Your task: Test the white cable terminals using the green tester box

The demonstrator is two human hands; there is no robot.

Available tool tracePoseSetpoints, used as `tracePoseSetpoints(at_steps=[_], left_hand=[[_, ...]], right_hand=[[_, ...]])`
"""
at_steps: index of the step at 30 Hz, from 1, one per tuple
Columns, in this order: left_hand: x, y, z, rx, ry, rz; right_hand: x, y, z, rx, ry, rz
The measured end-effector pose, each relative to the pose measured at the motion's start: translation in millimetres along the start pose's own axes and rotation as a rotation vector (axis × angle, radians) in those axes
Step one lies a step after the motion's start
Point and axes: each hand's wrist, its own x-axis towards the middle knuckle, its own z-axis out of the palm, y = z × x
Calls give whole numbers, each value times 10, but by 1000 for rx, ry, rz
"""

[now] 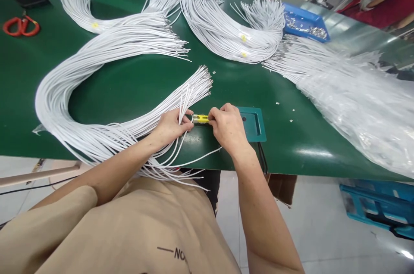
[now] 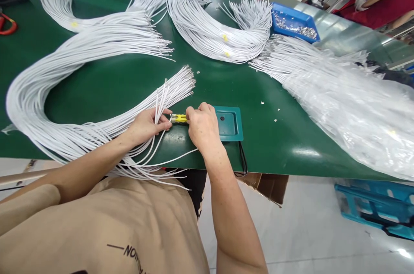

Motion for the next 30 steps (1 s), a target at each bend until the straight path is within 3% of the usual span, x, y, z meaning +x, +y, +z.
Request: tracePoseSetpoints(at_steps=[3,9,15,19,22,24,28,30], left_hand=[[6,-5,4,-6,4,-5],[-5,-7,-50,-85,-55,-16],[-97,45,-162,-273,-81,-18],[-154,71,-210,-409,-124,-80],[-177,49,-225,-440,-141,-54],[-200,34,-223,-463,-151,-34],[-264,41,-228,-534,-132,-36],[-281,60,-265,-607,-160,-69]], right_hand=[[-12,-32,-56,34,-9,-4],[-130,-291,-162,149,101,46],[-333,-729,39,182,4,-236],[-414,-864,110,100,-32,-284],[-460,-941,106,67,-85,-299],[-484,-1004,110,70,-125,-201],[-481,-1078,143,120,-246,145],[-464,-1078,157,198,-265,197]])
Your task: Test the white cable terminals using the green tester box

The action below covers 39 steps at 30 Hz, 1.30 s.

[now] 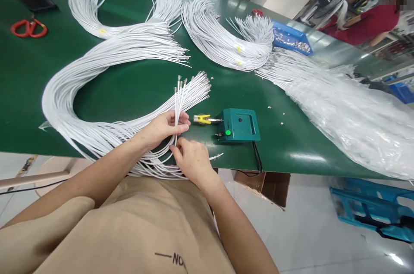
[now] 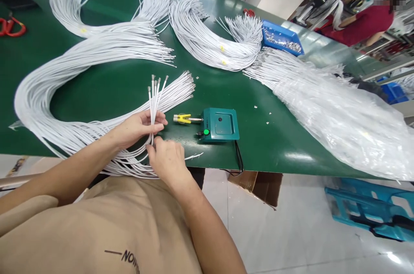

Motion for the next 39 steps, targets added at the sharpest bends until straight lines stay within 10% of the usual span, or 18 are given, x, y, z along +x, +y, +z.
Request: tracePoseSetpoints(at_steps=[9,15,24,32,39], left_hand=[[32,168,-129,-223,66,-9],[-19,60,37,-69,64,96],[-113,44,106,137,52,126],[-113,86,157,104,-12,144],[-168,92,185,70,-22,121]], right_hand=[[-62,-37,-104,368,-118,78],[201,174,-416,702,272,165],[358,196,-394,1155,339,255],[373,201,-266,1732,168,306],[435,231,-365,1763,114,281]])
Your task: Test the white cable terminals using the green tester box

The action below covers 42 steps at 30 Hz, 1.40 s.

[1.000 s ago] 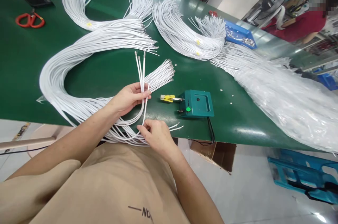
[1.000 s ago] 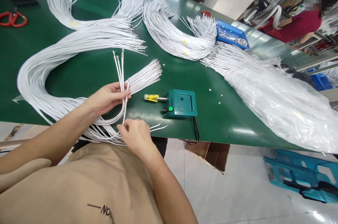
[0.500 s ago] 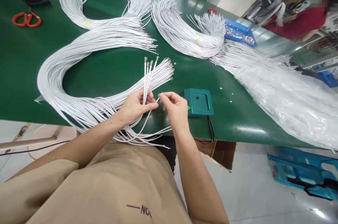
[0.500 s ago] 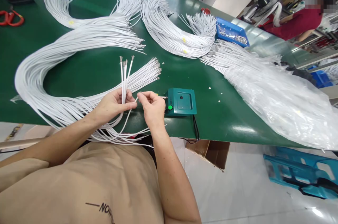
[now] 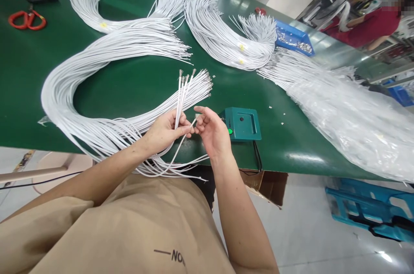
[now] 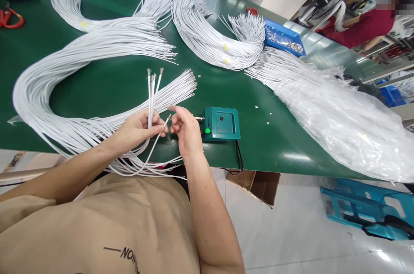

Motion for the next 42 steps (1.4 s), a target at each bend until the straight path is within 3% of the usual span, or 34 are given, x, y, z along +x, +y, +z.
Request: tracePoseSetpoints(at_steps=[11,18,20,27,32,35,39,42], left_hand=[[2,-66,-35,-1,-12,28],[3,-71,-40,83,-28,46],[-3,-53,-32,75,-55,28],[22,-13,-74,-44,-193,-82],[52,3,-102,-74,-259,-140],[67,6,-100,-165,-216,-195],[113,33,-94,-413,-184,-322],[173,38,-91,-517,-147,-401]], right_hand=[[-44,59,-67,105,-55,127],[-111,78,-34,-210,148,-141],[-106,85,-27,-238,170,-159],[-39,107,-132,80,13,89],[-29,141,-169,68,-41,132],[-50,175,-146,-185,70,-38],[-70,247,-131,-780,195,-498],[-46,266,-175,-1237,191,-794]])
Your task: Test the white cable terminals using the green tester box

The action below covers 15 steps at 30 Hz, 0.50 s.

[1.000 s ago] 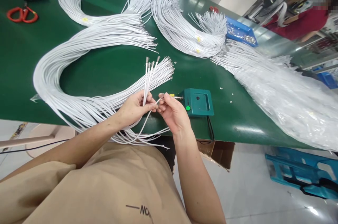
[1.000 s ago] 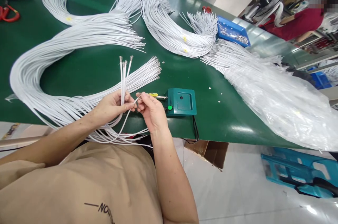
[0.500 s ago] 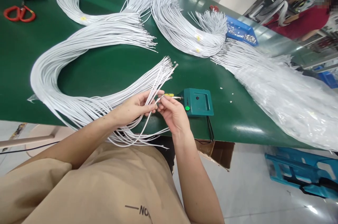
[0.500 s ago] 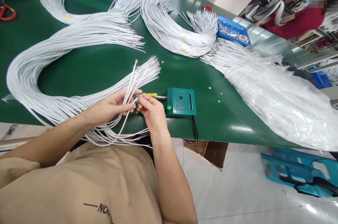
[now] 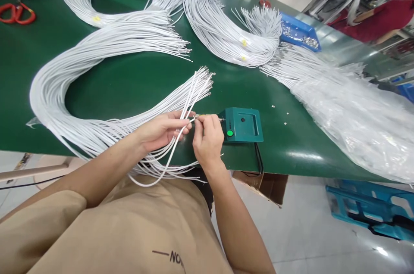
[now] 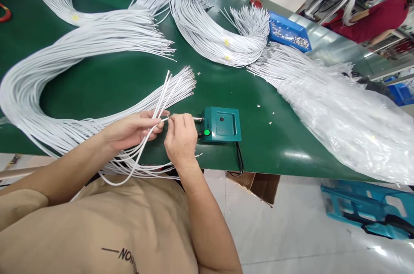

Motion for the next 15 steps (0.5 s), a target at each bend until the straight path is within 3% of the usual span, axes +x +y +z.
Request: tracePoseSetpoints(at_steps=[3,7,11,15], left_hand=[[80,-23,-23,64,80,59],[174,-99,-60,333,142,222],[206,-131,-61,526,173,316],[220,-142,-67,632,175,320]], right_hand=[[81,89,-80,-253,-109,-159],[271,219,-295,-483,-248,-154],[374,319,-418,-557,-442,-192],[373,352,-411,-594,-463,-262]])
